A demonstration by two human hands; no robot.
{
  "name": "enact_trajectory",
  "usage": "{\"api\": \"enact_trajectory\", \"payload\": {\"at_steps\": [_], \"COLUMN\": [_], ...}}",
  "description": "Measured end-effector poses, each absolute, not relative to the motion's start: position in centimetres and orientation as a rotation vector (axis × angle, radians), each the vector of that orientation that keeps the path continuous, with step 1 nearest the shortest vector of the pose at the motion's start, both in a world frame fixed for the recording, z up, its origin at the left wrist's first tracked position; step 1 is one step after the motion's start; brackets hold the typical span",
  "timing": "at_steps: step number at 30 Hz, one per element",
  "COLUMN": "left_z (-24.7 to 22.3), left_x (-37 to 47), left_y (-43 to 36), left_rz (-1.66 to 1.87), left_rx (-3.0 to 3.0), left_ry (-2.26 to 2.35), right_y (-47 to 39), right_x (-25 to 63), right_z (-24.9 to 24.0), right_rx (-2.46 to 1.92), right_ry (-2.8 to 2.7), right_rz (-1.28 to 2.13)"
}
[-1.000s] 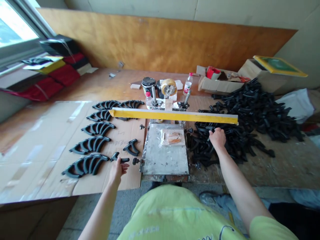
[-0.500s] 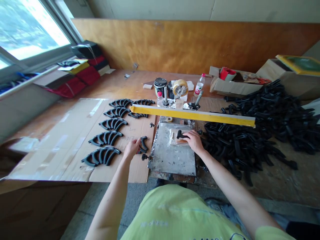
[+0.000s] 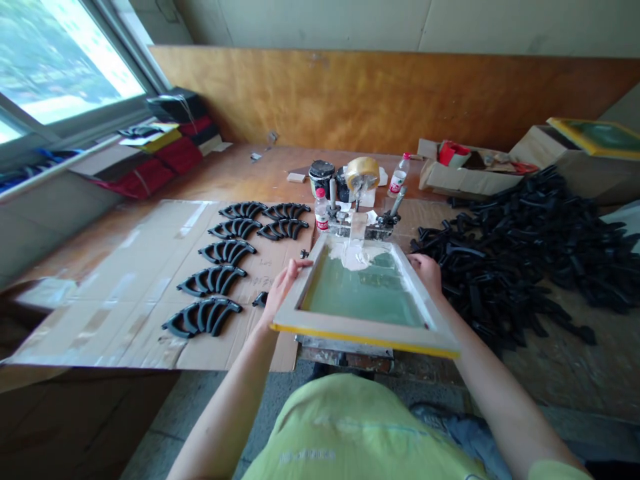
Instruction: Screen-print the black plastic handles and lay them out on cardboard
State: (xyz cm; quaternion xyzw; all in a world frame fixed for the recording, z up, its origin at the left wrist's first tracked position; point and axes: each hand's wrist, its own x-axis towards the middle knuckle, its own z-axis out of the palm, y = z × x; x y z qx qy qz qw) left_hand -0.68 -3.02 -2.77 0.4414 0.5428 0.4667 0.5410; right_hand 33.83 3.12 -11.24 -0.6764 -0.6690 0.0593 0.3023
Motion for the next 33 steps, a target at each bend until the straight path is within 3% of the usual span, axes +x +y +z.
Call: {"api": "enact_trajectory", "payload": {"at_steps": [6,10,13,20,27,33], "left_z": [-12.2,-15.0,-15.4,-15.5,-14.2,-12.4], "left_x": [-1.8,-1.7,-2.0,-2.0,-1.9,-1.6], "left_y": [-5.2,-4.6,-4.5,-4.6,-4.7,-4.8], "left_rz": [0.92,0.88,0.866,0.872,0.887,0.864], "left_rx": [0.995,1.024,1.025,0.998,0.971,0.929], "left_ry": [1.423,1.462,1.471,1.472,1.466,1.463], "right_y": [8.8,10.5,8.9,3.9,3.0,2.5], "right_x": [27.5,22.6,22.3,25.7,24.9,25.5], "right_z": [-7.4,-7.4,-8.3,-8.3,-9.8,-9.2], "right_rx": [-1.44,-1.544,-1.581,-0.941,-1.075,-0.965], "right_ry": [-2.06,-2.382,-2.505,-2.766,-2.581,-2.537], "right_rz": [0.009,0.072,0.109,0.202,0.004,0.22]}}
